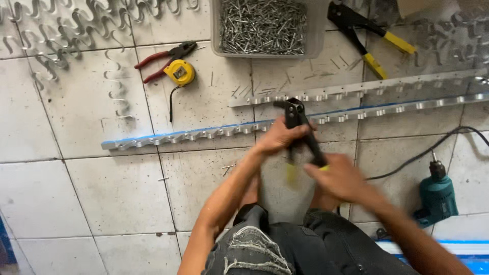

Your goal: The person sits on a tiled floor and uses a hammer to drive nails into a long metal frame. They repeatedly pick up nails from a nearby container and secure them into the frame's pre-drilled holes.

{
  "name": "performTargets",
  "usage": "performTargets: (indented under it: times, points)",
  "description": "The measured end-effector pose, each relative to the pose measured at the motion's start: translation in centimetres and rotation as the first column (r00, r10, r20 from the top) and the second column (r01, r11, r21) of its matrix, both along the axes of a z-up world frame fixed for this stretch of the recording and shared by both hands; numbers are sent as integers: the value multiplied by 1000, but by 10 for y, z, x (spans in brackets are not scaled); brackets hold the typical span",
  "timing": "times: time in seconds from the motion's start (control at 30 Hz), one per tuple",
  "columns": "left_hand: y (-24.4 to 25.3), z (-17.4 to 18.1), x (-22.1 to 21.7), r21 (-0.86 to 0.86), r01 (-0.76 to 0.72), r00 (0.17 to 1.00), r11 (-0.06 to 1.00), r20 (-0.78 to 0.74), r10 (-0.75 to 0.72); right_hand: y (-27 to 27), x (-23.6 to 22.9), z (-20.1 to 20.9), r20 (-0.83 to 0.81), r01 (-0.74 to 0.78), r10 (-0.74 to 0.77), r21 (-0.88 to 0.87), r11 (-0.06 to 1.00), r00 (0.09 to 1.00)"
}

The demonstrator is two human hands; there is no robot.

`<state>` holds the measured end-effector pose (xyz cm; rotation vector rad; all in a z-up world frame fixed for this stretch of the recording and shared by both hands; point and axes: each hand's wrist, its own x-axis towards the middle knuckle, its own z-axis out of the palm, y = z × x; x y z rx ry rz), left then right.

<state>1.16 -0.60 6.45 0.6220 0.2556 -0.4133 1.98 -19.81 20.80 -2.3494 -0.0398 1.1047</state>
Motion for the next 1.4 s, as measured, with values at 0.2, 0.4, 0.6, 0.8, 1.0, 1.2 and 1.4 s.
performTargets:
  times: [0.2,0.4,0.6,0.8,1.0,1.2,1.4]
  points:
    - [77,59,47,57,353,934,934,27,-355,66,163,64,-263,-274,213,-223,936,941]
    - [74,105,26,453,721,667,524,-249,-702,150,295,-145,808,-517,350,-66,853,474]
    - [77,92,-18,667,698,630,261,-399,-666,181,314,-192,748,-521,345,1,854,567]
    - [67,77,-23,771,637,523,-7,-439,-730,107,252,-54,708,-465,49,409,785,705]
    - [56,92,-11,839,522,530,-152,-459,-713,21,93,21,488,-332,59,495,803,871]
    - [31,75,-35,855,454,494,-252,-477,-727,-8,59,19,478,-306,78,421,854,875]
    - [23,89,-42,855,437,450,-278,-476,-756,-25,42,16,447,-345,149,398,850,882]
